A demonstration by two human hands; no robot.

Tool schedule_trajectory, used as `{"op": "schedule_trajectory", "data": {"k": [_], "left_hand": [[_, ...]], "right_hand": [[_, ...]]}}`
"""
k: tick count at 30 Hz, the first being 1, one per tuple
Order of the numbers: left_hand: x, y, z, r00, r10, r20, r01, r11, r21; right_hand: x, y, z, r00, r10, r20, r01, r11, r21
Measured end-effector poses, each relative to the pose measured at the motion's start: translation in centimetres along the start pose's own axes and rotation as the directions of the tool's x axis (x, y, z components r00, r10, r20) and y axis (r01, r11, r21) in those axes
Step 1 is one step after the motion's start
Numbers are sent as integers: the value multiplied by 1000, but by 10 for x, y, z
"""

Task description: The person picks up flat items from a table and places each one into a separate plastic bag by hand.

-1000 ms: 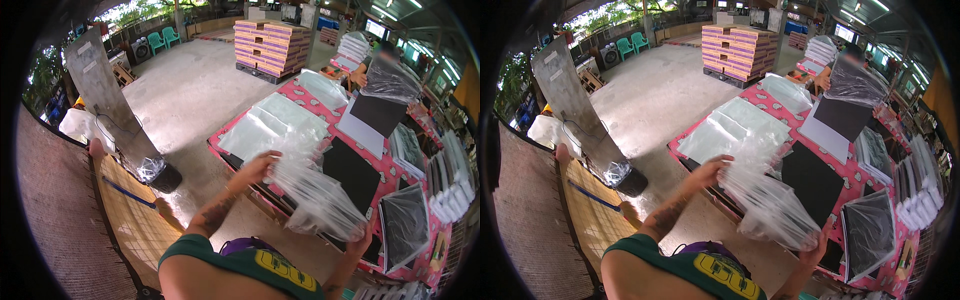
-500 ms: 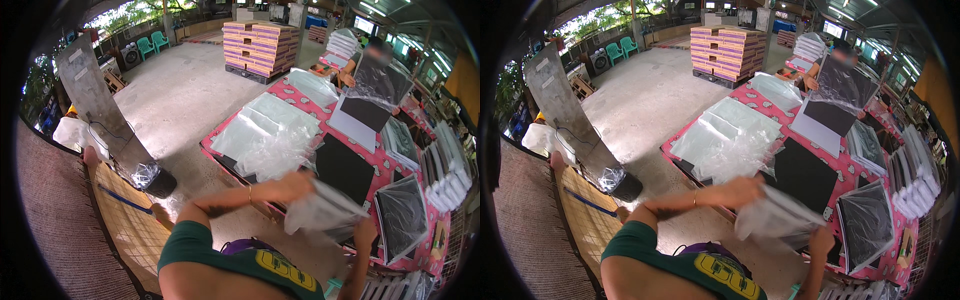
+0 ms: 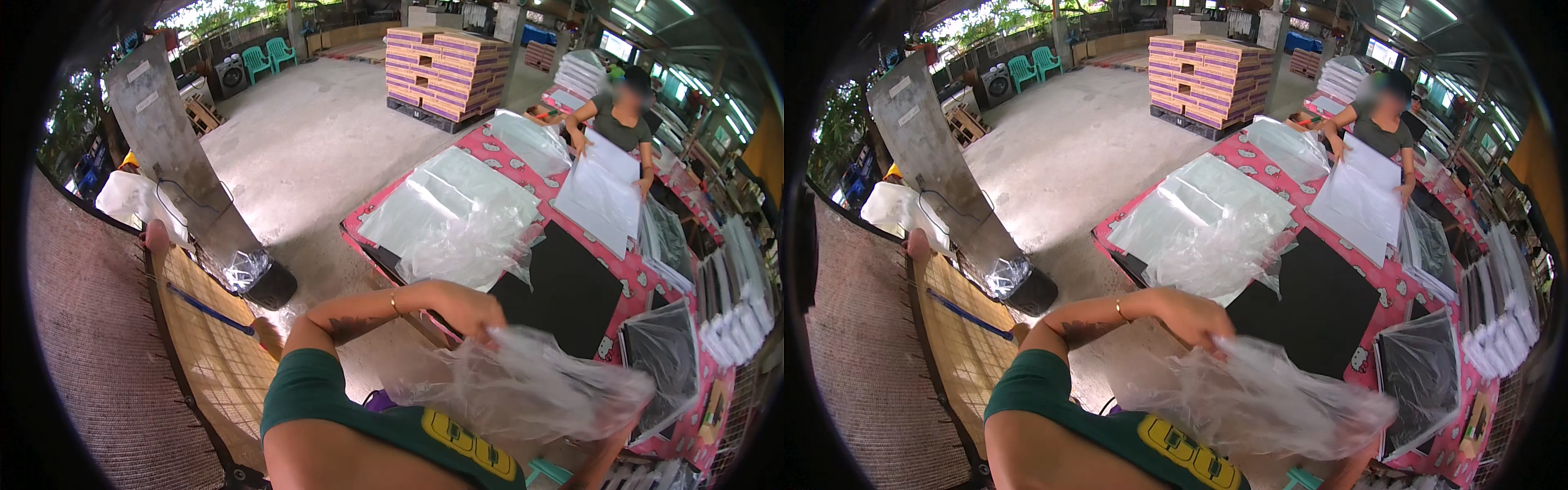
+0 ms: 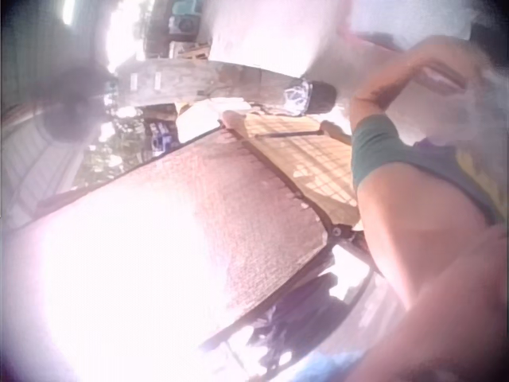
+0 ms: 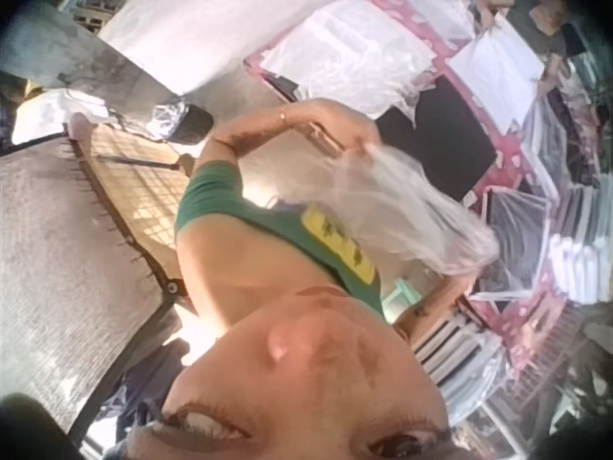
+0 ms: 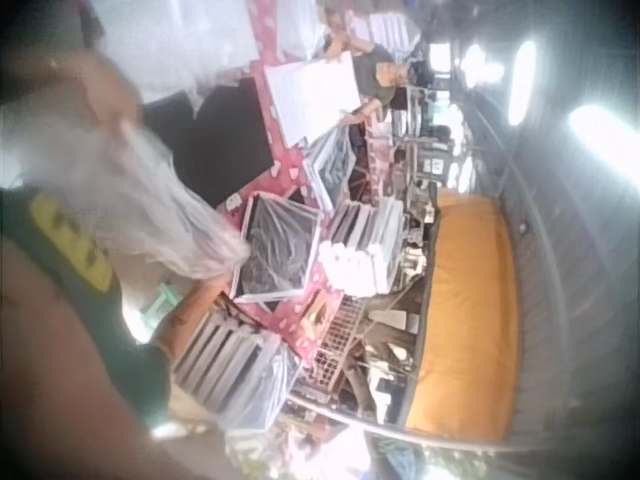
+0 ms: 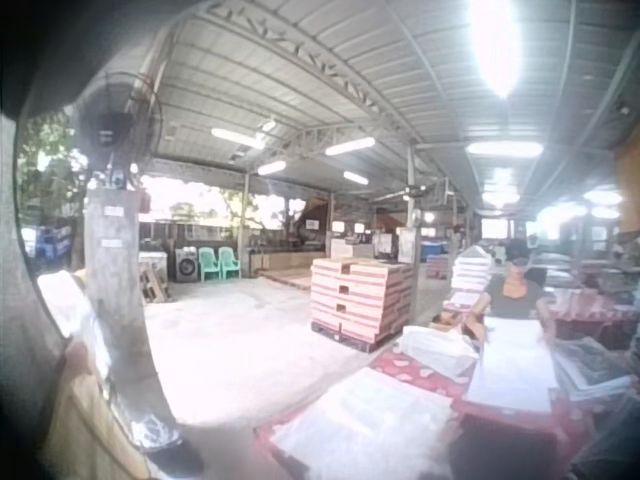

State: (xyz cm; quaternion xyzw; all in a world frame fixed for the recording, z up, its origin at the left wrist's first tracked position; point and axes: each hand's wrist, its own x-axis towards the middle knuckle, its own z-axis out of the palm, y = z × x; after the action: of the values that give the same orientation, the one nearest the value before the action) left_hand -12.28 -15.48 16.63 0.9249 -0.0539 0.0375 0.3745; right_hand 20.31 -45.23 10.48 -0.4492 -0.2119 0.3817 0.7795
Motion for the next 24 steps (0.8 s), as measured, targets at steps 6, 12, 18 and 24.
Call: {"op": "schedule_trajectory", "data": {"k": [6,12,18,24], "left_hand": [[-9,-3,-29,865,-461,-198,-203,39,-978],[-15,-44,13,964,-84,-252,-201,387,-900],[-12,-28,16,950,-306,67,189,389,-902],[-28,-70,6,894,13,-448,-448,8,-894]], "right_hand": [[-6,6,26,823,332,461,43,773,-633],[-5,40,-23,858,-499,-119,417,813,-405],[-9,23,5,998,63,13,-62,994,-86],[-21,92,-110,755,508,416,-170,763,-623]]}}
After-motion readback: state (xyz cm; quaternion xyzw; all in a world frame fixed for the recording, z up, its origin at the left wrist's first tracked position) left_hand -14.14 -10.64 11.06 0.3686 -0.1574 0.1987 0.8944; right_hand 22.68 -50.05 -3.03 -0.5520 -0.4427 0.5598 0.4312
